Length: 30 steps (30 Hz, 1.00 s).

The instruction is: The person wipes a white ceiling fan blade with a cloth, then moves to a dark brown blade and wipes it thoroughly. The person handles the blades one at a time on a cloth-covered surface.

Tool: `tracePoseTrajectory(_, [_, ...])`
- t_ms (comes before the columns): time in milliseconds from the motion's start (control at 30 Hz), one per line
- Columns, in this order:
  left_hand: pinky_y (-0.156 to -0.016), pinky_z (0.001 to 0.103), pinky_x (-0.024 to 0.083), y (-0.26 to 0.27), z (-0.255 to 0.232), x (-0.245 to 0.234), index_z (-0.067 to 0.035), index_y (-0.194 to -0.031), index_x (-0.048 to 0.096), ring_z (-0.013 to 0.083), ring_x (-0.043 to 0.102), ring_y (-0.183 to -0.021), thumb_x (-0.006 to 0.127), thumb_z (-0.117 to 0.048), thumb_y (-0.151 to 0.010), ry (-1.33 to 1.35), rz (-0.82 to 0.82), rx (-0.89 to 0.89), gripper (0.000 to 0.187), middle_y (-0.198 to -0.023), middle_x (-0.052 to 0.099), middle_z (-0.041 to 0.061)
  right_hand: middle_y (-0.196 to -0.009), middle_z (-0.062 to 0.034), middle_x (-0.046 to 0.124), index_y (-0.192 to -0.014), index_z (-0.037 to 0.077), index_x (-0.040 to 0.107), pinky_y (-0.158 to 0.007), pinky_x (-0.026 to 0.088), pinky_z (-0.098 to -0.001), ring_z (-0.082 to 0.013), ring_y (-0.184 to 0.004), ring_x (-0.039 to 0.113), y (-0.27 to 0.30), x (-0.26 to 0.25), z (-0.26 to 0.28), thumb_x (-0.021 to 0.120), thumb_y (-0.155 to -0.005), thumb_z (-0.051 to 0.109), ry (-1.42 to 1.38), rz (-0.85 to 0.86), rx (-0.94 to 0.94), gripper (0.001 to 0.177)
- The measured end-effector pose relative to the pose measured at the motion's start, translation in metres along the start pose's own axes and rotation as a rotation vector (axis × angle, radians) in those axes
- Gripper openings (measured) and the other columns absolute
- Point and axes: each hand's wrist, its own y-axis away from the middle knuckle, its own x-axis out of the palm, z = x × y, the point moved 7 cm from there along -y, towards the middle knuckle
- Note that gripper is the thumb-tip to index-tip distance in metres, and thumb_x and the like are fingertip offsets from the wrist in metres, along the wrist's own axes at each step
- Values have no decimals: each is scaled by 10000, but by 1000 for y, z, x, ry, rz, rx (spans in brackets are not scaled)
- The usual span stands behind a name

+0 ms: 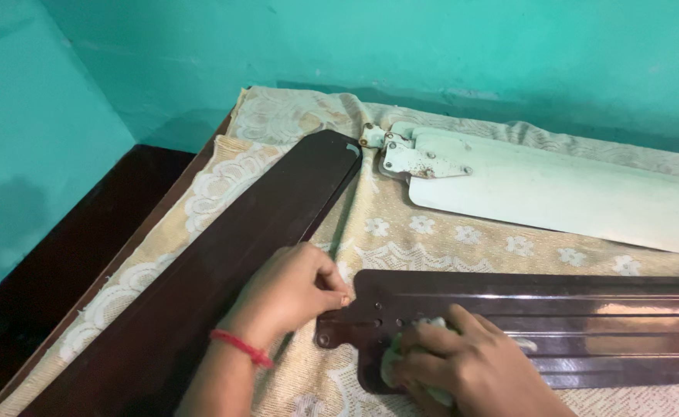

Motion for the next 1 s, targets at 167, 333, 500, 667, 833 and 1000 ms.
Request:
tracePoseTrajectory(167, [-1194, 467, 239, 1, -55, 27, -165, -1343, 611, 260, 308, -1482, 644, -317, -928, -56, -166, 334, 443, -1575, 440, 54, -1037, 55, 730, -932, 253, 809, -741, 529, -378, -221, -846, 570, 2, 13, 0, 808, -782, 248, 128, 14, 7, 151])
tracePoseTrajectory(333, [-1247, 463, -69, -18, -53, 51, -204, -1621, 228, 252, 107, -1571, 191, -568, -1031, 202, -11, 391, 694, -1671, 301, 90, -974, 71, 705, -949, 251, 814, -739, 532, -375, -218, -875, 576, -5, 23, 4, 818, -770, 237, 163, -11, 66, 180])
tracePoseTrajectory(500, [-1258, 440, -78, -21, -44, 60, -190, -1625, 153, 172, 211, -1551, 148, -631, -985, 181, 64, 308, 777, -1664, 323, 56, -1015, 92, 718, -946, 275, 814, -731, 542, -350, -202, -816, 547, 0, 9, 1, 783, -757, 223, 135, -5, -65, 198])
tracePoseTrajectory(667, [-1243, 411, -114, -25, -40, 59, -182, -1631, 65, 154, 147, -1568, 91, -675, -948, 262, 158, 265, 843, -1654, 320, 51, -1020, 70, 705, -965, 263, 801, -753, 529, -380, -213, -864, 557, -10, 26, 12, 756, -780, 211, 173, -17, -42, 198])
tracePoseTrajectory(833, [-1243, 395, -94, -23, -43, 50, -149, -1620, 79, 146, 105, -1604, 46, -715, -946, 394, 143, 325, 881, -1698, 293, 48, -995, 18, 705, -872, 184, 814, -708, 549, -447, -302, -885, 607, -28, 38, 30, 763, -721, 185, 297, 45, -81, 160])
tracePoseTrajectory(1000, [-1264, 381, -98, -23, -40, 56, -203, -1649, 97, 165, 59, -1594, 56, -725, -911, 248, 171, 212, 905, -1659, 332, 40, -1080, 73, 698, -1016, 245, 813, -733, 530, -376, -232, -895, 592, -10, 14, 22, 709, -835, 238, 203, -1, -127, 208])
